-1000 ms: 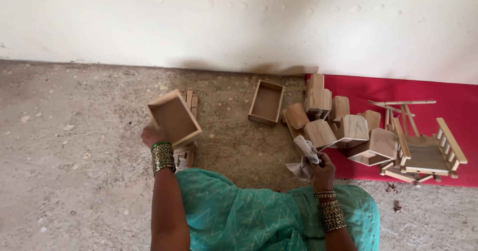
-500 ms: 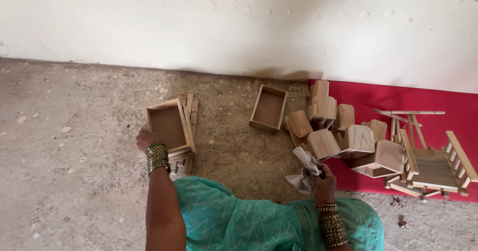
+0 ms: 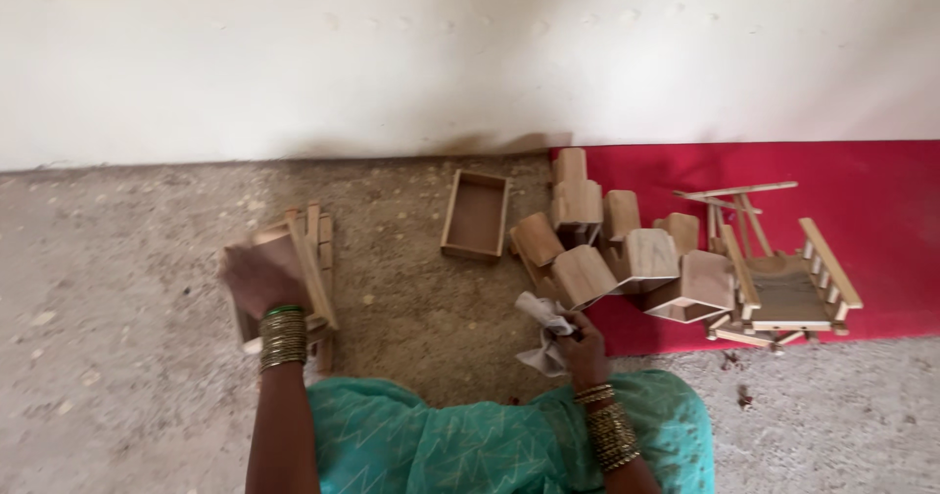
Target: The person sits on the floor and wipes small wooden toy furniture pieces, including boxes, chairs and a well-shaped toy, one at a time with a white cloth, placing each cleaned piece in a row on the floor.
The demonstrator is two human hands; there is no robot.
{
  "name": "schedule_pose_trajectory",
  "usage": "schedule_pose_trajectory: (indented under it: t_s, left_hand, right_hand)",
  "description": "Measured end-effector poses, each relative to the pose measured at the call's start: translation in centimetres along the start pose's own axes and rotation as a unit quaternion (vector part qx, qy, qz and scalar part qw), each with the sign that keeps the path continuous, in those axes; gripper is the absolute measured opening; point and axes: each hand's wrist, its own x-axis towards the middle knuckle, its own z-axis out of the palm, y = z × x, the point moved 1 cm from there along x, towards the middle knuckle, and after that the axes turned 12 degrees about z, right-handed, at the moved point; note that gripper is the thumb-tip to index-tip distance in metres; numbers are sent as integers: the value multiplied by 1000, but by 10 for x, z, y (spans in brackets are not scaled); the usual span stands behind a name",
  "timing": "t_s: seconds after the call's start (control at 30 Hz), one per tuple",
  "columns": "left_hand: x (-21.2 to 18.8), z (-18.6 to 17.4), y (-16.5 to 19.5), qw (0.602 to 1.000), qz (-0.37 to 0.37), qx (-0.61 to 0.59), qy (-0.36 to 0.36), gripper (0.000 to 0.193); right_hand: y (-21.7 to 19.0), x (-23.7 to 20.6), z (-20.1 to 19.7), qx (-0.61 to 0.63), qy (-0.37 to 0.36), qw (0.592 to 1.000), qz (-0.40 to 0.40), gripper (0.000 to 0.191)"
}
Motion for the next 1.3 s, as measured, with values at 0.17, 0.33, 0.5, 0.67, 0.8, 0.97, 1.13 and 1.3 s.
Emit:
schedule_pose_trajectory:
  t_s: [0.17,0.33,0.5,0.67,0.8,0.97,1.13,1.3]
  left_hand:
    - [2,-1,144,967,230,-74,-81,54]
    - [-38,-22,270,915,373,-150,-23,53]
    - [-54,-30,318,874,435,-140,-167,52]
    - [-75,-19,307,857,475,-104,-172,27]
    - [-104,-23,283,853,459,-195,-151,24]
    - [-106,-52,264,852,274,-445,-30,21]
    - [-128,-78,232,426,-130,-893,70,45]
    - [-190,-101,201,307,-326,-894,12,48]
  right_hand:
    - [8,9,12,27,-31,998,39,33]
    - [6,-4,9,-146,-28,989,-25,26]
    - [-9,-5,8,-185,-49,980,50,19]
    - [-17,-4,10,-149,-77,984,53,19]
    - [-16,-8,13,-127,-88,987,41,15]
    - [-24,-13,18,-106,5,989,-99,18]
    - [-50,-41,18,-127,67,983,-117,33]
    - [-106,-113,33,-136,-13,915,-379,31]
